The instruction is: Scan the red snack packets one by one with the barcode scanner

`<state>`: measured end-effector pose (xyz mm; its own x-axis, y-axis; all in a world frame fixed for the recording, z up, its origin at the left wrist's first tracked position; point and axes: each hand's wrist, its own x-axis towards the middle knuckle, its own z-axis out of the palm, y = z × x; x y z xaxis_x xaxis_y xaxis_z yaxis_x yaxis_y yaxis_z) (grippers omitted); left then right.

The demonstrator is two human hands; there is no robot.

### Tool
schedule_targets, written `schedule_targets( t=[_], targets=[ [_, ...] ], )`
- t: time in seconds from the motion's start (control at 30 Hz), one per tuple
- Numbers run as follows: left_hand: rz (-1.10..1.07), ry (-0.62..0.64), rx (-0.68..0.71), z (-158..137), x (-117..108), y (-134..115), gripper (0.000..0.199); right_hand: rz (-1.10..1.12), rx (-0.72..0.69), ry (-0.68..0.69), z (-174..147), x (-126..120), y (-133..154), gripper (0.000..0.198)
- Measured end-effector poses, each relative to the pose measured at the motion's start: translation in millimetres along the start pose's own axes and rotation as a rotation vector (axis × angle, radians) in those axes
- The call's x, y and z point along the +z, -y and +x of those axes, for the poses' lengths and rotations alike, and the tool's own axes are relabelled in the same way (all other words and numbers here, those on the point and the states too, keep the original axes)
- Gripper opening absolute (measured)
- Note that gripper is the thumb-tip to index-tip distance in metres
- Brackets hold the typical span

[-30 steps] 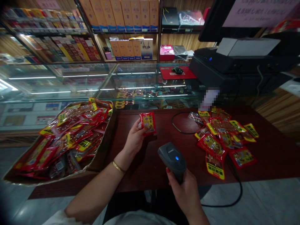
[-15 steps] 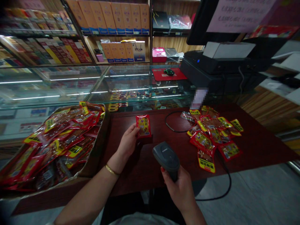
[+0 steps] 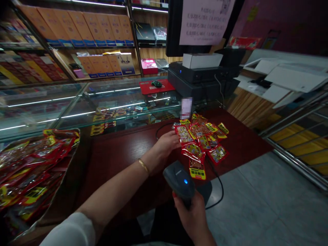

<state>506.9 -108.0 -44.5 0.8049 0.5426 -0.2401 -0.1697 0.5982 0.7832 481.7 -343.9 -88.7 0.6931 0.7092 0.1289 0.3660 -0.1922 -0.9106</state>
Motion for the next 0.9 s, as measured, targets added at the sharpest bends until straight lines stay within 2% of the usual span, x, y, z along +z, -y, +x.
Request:
schedule_targets(
  t=[0.1,0.2,0.27,0.37,0.43,0.5,0.57,0.63,0.67,0.73,0.8,0.9],
  targets=[
    [0.037,0.051,-0.045,27,24,-12,0.029,0.003,-0.014,-0.05,2,-4,-3,0.051],
    [0.178,-0.036,0.027,8,11,-17,0.031,-0.012,-0.036,-0.023,3,-3,0,0.051],
    [0.341,-0.122,0.192,-32,-14,-19,0.031,-0.01,-0.052,0.038,1,0,2,0.049],
    [0.727,-0.308,0.493,-120,-65,-33,0.027,0.022,-0.036,0.108,-3,6,-1,0.047],
    [1.011,-0.52,0.612,-187,-99,-50,0.028,0.033,-0.008,0.132,-4,12,-7,0.049],
    [1.293,-0.818,0.646,-250,-130,-70,0.03,0.027,0.001,0.161,-4,21,-12,0.051],
    [1.562,-1.132,0.554,-304,-156,-90,0.033,0.015,-0.005,0.189,-4,30,-12,0.052],
    [1.752,-1.375,0.334,-341,-176,-106,0.042,0.01,-0.019,0.222,-6,37,-7,0.052],
    [1.803,-1.441,0.199,-353,-184,-111,0.048,0.008,-0.026,0.237,-7,40,-4,0.052],
    [1.829,-1.468,-0.051,-365,-195,-116,0.059,0.002,-0.039,0.254,-10,44,4,0.052],
    [1.802,-1.403,-0.211,-368,-201,-116,0.064,-0.014,-0.062,0.258,-11,45,8,0.052],
    [1.757,-1.353,-0.242,-367,-206,-114,0.058,-0.057,-0.097,0.266,-12,42,6,0.052]
  ],
)
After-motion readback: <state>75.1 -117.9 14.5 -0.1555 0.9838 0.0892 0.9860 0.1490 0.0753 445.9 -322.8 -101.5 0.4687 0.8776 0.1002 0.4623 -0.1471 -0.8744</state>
